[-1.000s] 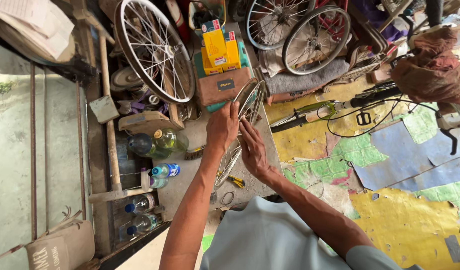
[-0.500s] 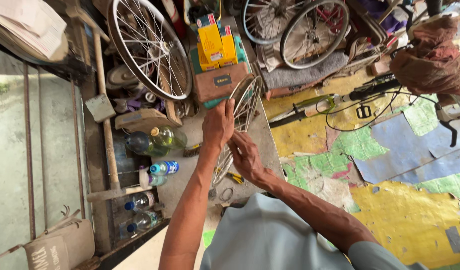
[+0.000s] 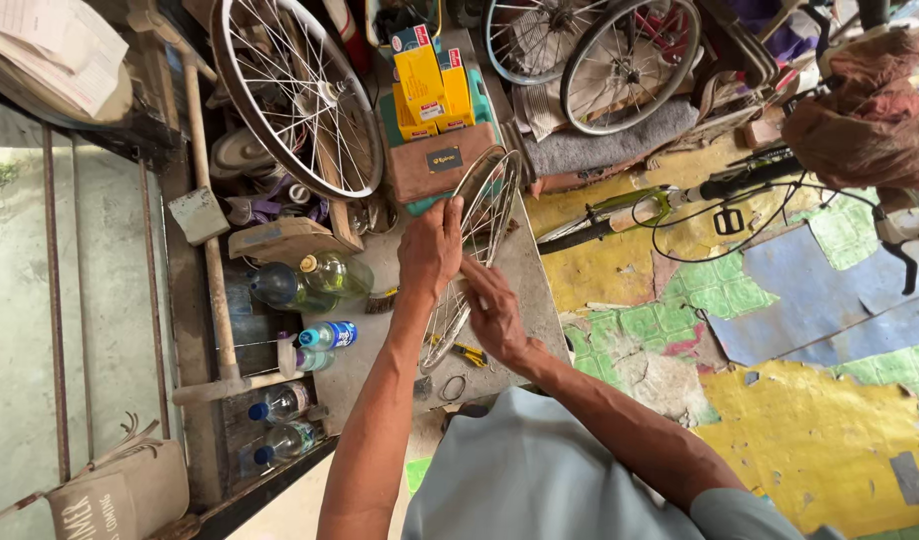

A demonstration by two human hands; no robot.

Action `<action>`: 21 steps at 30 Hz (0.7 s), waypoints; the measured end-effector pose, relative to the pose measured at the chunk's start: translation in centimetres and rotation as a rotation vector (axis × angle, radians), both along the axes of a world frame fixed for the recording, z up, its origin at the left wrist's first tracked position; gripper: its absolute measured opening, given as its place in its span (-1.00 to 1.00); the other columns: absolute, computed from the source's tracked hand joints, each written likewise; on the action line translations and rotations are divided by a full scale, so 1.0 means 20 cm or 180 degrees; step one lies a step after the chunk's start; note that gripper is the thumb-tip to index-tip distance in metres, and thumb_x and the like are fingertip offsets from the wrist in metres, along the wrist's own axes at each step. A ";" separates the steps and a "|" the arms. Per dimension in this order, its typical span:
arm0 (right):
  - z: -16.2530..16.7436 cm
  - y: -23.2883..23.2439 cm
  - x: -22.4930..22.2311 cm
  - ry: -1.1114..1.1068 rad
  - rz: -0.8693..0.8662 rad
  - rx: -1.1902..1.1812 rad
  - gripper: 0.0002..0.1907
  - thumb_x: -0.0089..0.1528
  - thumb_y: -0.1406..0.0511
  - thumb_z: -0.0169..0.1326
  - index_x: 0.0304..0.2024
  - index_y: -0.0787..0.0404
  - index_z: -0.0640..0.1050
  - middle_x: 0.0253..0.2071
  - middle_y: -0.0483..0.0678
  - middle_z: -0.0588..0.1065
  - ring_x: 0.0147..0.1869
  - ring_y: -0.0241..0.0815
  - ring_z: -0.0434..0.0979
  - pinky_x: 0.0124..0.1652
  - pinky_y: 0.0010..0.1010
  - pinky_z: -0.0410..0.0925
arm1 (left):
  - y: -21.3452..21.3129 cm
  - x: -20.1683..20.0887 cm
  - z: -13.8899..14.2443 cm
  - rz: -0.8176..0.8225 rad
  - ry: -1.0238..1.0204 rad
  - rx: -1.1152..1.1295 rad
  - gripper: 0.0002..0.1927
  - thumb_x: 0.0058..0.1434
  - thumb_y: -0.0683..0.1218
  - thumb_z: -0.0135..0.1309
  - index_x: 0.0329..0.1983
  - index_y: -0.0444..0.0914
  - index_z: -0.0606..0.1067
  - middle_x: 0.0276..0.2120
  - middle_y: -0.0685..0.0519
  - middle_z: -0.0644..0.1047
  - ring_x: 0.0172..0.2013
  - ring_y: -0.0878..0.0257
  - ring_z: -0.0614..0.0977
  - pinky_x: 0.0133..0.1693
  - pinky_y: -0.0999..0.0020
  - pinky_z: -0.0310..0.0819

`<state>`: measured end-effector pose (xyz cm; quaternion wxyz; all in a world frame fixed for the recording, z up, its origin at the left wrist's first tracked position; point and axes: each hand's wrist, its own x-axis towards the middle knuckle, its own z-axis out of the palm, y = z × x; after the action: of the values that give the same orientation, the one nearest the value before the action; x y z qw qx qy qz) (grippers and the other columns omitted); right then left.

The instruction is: The person holds a bicycle wheel rim on a workbench and works around its edge with a small hand tool, making repeated fine adjustments to the rim and spokes. Near the end they pick up a small block and rub it along the rim before resuming adjustments.

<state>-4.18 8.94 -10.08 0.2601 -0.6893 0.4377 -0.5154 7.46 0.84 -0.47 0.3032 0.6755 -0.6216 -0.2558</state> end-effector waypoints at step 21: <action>0.04 0.04 0.04 -0.0240 0.0033 0.0066 -0.63 0.34 0.47 0.03 0.22 0.32 0.50 0.28 0.23 0.46 0.20 0.15 0.53 0.14 -0.16 0.41 | -0.02 0.02 -0.03 0.0025 -0.0084 0.0038 -0.50 0.47 0.20 -0.25 -0.12 -0.24 0.56 -0.22 -0.28 0.60 -0.12 -0.30 0.58 -0.09 -0.14 0.43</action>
<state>-3.39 9.81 -9.34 0.2863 -0.6689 0.4293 -0.5351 7.79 0.38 -1.07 0.2920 0.6831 -0.6213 -0.2493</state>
